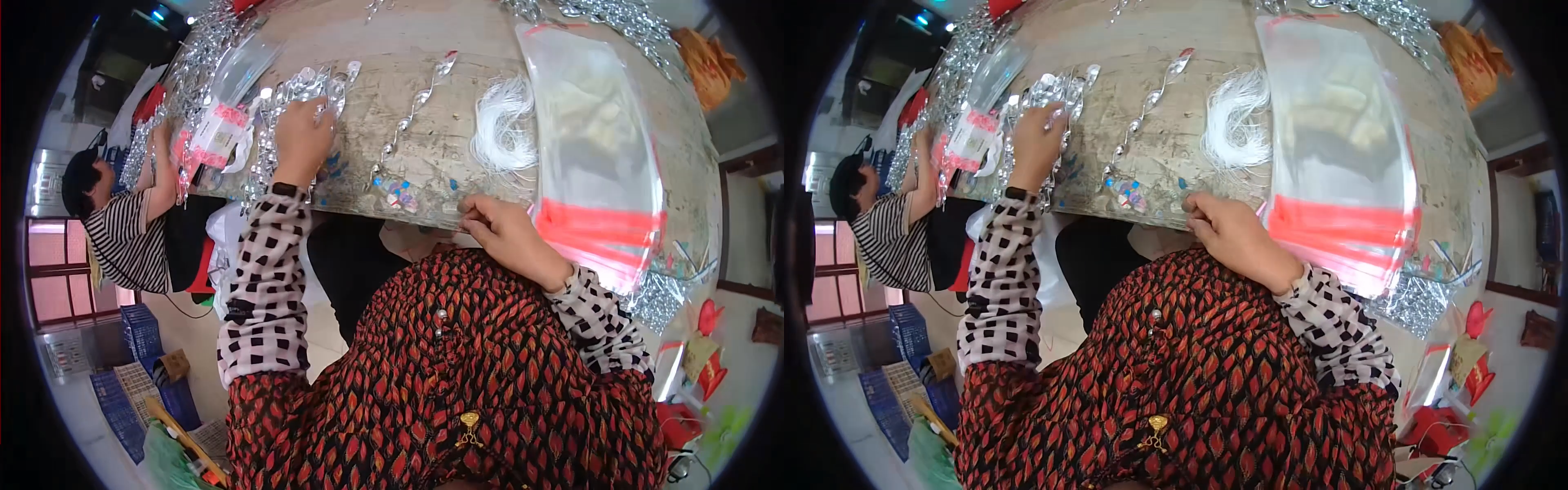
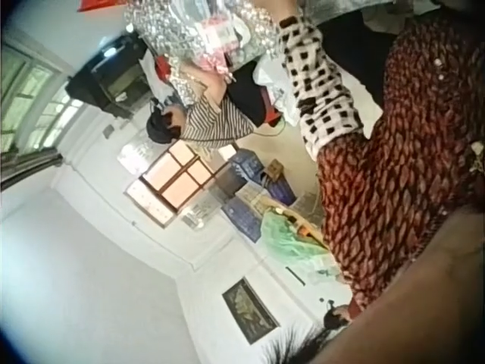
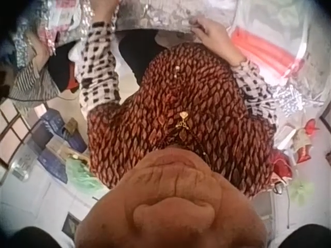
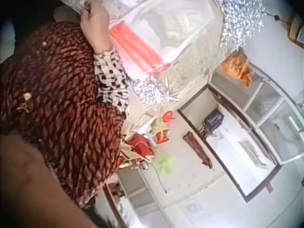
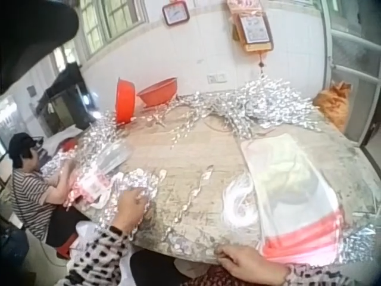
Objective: Packaging silver shiny chain decorations into clear plastic bags.
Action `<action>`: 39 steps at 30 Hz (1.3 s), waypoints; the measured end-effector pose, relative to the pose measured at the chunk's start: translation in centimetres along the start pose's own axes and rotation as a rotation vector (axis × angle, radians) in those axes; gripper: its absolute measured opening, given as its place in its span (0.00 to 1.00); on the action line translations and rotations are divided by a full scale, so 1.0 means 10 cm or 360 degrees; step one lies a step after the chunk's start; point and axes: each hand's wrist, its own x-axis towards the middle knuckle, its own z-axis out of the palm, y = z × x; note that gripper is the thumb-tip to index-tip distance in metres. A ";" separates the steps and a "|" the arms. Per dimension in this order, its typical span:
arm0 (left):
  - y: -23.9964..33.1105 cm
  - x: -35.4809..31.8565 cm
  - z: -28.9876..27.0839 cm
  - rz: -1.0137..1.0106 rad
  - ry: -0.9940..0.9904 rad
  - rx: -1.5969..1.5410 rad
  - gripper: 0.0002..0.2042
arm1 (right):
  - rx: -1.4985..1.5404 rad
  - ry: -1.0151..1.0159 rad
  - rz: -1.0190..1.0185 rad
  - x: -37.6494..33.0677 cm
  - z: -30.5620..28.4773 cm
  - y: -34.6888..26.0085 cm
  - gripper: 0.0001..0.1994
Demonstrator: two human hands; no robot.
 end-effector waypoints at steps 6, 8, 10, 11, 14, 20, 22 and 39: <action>0.95 -0.18 0.43 0.0013 -0.0396 -0.0285 0.13 | 0.0186 0.0026 0.0163 0.00 -0.07 0.04 0.09; 1.02 -0.27 0.40 -0.0073 -0.0359 -0.0404 0.12 | 0.0140 0.0042 0.0037 -0.01 -0.11 0.06 0.08; 1.03 -0.31 0.22 0.0023 -0.0218 -0.0546 0.11 | 0.0229 0.0025 0.0000 -0.03 -0.20 0.10 0.10; 1.07 -0.37 0.10 0.0071 -0.0192 -0.0573 0.10 | 0.0313 -0.0008 -0.0034 -0.05 -0.23 0.10 0.13; 1.06 -0.72 -0.16 -0.0098 -0.0411 -0.0872 0.08 | 0.0902 0.0389 0.0333 -0.06 -0.37 -0.15 0.22; 0.91 -1.61 -0.41 -0.0288 -0.1074 -0.1492 0.06 | 0.1271 0.0158 0.0439 -0.05 -0.33 0.10 0.21; 0.86 -1.79 -0.33 -0.0439 -0.1214 -0.1611 0.06 | 0.1166 0.0103 0.0378 -0.07 -0.15 0.14 0.17; 1.31 -1.86 0.18 -0.0492 -0.1412 -0.1826 0.11 | 0.0783 -0.0281 0.0338 -0.24 0.20 0.26 0.06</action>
